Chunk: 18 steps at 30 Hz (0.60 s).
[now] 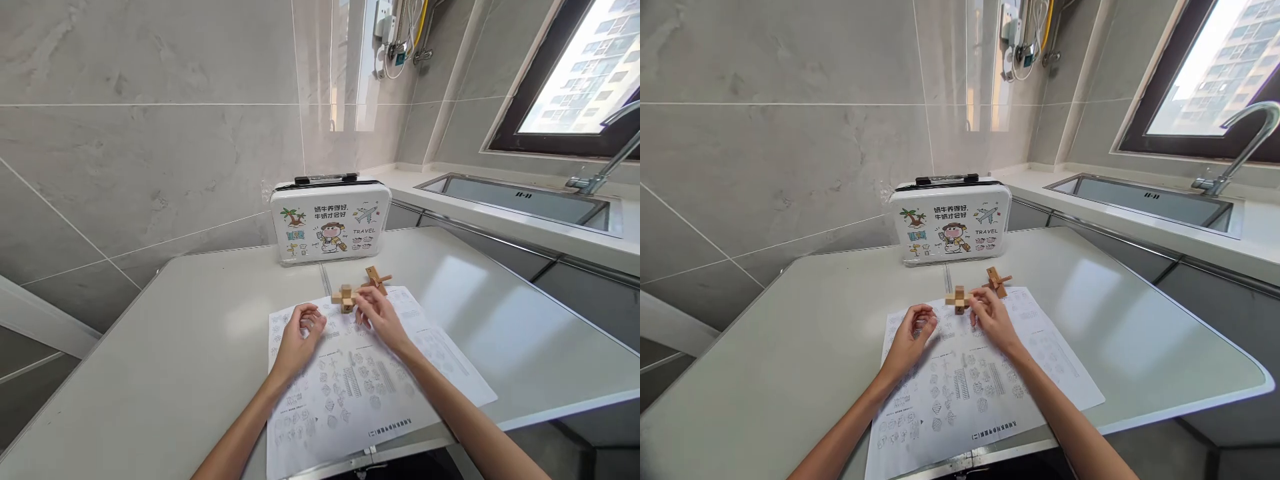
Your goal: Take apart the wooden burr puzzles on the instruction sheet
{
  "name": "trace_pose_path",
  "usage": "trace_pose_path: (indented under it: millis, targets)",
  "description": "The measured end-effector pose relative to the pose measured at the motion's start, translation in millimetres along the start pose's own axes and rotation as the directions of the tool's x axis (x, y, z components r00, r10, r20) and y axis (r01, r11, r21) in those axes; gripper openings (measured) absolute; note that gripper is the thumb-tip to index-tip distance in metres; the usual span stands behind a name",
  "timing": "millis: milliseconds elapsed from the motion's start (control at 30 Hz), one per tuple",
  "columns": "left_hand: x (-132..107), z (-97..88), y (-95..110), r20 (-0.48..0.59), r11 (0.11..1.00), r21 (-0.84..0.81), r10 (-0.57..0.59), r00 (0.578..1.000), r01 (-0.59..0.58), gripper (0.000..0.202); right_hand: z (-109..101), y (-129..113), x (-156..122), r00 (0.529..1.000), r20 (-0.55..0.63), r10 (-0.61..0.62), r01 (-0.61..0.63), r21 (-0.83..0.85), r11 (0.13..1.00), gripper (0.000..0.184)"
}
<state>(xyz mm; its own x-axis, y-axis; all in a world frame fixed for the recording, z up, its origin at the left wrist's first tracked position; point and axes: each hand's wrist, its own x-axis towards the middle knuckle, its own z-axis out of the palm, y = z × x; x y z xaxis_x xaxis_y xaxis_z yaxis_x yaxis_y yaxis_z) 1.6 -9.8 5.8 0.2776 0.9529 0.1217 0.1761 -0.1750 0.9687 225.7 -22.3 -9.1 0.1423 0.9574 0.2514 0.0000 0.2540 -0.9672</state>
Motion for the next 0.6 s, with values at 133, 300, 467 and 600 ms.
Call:
trace_pose_path:
  millis: [133, 300, 467, 600]
  targets:
    - [0, -2.1, -5, 0.012, 1.0, 0.014, -0.01, 1.0, 0.01, 0.066, 25, -2, -5, 0.983, 0.181, 0.039, -0.046, 0.035, 0.998, 0.043]
    - [-1, -4.0, 0, 0.098, 0.999, 0.013, -0.034, 0.995, 0.032, 0.057, 36, -6, -9, 0.955, 0.28, 0.1, -0.124, 0.072, 0.99, 0.043]
    - [-1, -4.2, 9, 0.123, 1.0, 0.001, -0.027, 0.992, 0.027, 0.057, 21, -10, 0, 0.828, 0.516, 0.217, -0.3, 0.083, 0.95, 0.048]
    - [-2, -4.6, 11, 0.225, 1.0, -0.022, -0.001, 0.974, 0.006, 0.063, -1, -20, 13, 0.632, 0.714, 0.301, -0.388, -0.045, 0.92, 0.048]
